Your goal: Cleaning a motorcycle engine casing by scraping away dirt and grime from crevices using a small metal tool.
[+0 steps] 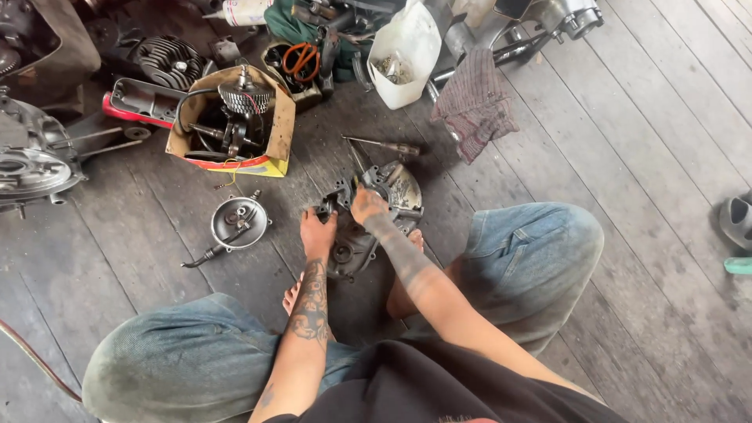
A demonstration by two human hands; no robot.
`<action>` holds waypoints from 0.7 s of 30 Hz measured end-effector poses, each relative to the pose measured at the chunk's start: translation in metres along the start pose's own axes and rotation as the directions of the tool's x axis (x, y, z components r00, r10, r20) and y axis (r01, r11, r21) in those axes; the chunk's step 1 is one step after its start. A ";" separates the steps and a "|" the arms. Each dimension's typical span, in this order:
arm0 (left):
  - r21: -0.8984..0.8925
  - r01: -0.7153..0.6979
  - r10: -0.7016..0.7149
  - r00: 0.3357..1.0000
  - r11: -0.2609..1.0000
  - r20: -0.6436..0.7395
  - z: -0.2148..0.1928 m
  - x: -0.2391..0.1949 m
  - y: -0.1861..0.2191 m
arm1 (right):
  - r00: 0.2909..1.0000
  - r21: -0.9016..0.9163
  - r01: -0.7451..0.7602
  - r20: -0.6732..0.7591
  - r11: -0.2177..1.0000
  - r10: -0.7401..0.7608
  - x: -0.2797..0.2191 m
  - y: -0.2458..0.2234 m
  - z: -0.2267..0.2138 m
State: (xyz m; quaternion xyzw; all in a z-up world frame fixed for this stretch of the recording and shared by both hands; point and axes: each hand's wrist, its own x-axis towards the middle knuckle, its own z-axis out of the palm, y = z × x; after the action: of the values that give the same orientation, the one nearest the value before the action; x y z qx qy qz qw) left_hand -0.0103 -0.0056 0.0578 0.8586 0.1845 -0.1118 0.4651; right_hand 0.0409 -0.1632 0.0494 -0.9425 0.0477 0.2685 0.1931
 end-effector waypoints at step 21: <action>0.010 -0.076 0.076 0.993 0.997 -0.086 0.005 0.002 -0.009 | 0.995 0.009 -0.091 -0.027 0.996 0.091 0.111 0.061 0.096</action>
State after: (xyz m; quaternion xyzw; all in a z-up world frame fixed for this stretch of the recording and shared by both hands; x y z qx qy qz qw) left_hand -0.0123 -0.0048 0.0482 0.8707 0.1713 -0.0573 0.4575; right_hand 0.0769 -0.1801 -0.1040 -0.9423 0.0943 0.2637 0.1836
